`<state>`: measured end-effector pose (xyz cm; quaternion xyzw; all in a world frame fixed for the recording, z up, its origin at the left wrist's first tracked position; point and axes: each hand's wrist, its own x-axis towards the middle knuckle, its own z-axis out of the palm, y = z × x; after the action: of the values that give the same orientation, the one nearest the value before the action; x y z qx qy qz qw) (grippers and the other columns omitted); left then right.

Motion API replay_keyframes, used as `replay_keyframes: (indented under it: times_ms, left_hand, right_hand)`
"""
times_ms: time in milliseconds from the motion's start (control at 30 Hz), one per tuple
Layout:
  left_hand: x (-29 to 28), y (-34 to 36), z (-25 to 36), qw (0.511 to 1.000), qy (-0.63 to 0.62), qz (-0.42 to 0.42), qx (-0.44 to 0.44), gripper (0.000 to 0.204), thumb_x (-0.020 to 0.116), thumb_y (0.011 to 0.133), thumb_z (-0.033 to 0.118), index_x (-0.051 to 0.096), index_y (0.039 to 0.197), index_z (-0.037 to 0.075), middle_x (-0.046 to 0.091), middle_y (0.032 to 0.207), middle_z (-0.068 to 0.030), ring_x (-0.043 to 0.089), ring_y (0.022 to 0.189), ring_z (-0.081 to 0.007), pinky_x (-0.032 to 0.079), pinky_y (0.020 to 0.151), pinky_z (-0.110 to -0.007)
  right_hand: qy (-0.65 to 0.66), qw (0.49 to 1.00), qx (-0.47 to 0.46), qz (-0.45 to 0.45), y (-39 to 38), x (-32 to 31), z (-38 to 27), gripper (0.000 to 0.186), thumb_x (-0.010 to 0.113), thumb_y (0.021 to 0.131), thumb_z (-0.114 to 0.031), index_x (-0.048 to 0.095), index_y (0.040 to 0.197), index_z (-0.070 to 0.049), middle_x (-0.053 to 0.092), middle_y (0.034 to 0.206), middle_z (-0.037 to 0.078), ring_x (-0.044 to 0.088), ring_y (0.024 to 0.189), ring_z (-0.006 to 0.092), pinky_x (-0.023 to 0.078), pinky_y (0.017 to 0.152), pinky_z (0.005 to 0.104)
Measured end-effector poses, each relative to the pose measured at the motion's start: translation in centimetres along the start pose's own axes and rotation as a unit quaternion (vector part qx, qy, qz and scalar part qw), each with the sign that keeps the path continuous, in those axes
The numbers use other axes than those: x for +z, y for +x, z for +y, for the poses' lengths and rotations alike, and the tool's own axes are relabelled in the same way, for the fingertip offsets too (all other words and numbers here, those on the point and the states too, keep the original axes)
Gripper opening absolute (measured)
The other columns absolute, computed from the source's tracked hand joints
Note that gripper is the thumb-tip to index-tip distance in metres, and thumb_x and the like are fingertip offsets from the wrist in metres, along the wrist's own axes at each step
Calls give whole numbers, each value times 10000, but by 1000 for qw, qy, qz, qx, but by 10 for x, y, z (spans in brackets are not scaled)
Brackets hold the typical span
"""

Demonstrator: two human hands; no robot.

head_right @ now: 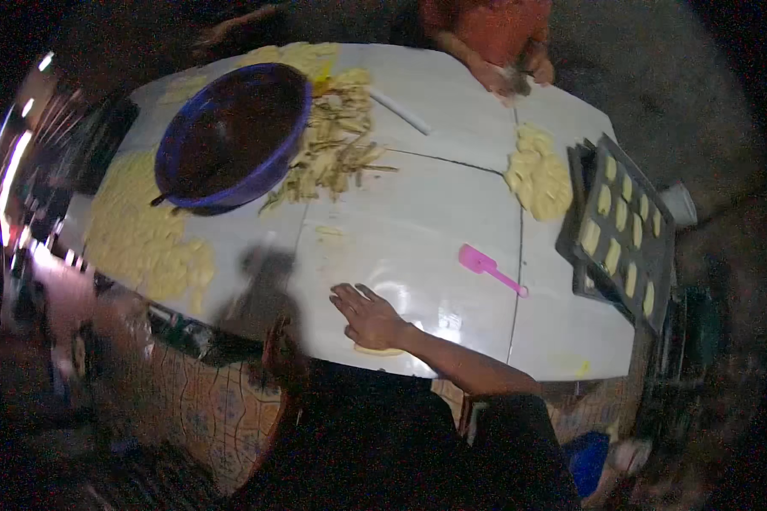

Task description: The person flattens portions of dough, spreads chocolate filling over them using a spatula, adds banana slices, rolls the dough by hand, and arranges the rolled pastries onto a baking tray.

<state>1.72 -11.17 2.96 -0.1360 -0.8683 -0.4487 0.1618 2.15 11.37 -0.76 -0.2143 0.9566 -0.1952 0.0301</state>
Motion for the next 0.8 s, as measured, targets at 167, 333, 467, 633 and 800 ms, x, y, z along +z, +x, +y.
replay_keyframes:
  times_ms: [167,333,467,633,800]
  left_hand:
    - [-33,28,-79,980,-31,163,-106,332,466,1054,213,643,1200,-28,638,1286,-189,578,1246,-308,449,1039,-424]
    - [-84,75,-142,974,36,205,-89,345,433,1065,216,619,1236,-19,588,1357,-210,548,1287,-341,425,1069,-425]
    - [-78,132,-156,991,23,113,-73,378,420,1042,109,513,1392,3,455,1497,-260,474,1361,-431,388,1109,-450]
    - [-57,196,-175,993,74,-30,-83,830,499,834,-90,176,1591,17,295,1600,-268,456,1379,-413,324,1170,-503]
    - [-52,209,-181,959,269,-85,-1,979,560,781,-51,31,1603,8,336,1607,-194,582,1262,-348,274,1206,-497]
  right_hand:
    - [313,948,-58,-28,45,-31,-9,314,611,900,-56,654,1205,6,648,1287,177,591,1233,335,478,1047,439]
    - [411,910,47,36,202,-33,-56,215,643,951,-159,695,1113,-27,709,1126,170,701,926,325,556,826,384]
    - [265,947,145,109,324,0,-72,358,766,845,-296,687,1106,-65,717,1021,134,681,929,359,551,819,439]
    - [282,935,184,112,374,23,-92,342,768,775,-194,551,978,-24,665,899,194,655,825,429,530,737,501]
    - [677,592,260,351,317,-7,-49,197,612,801,22,482,914,-74,588,790,85,586,648,164,456,465,319]
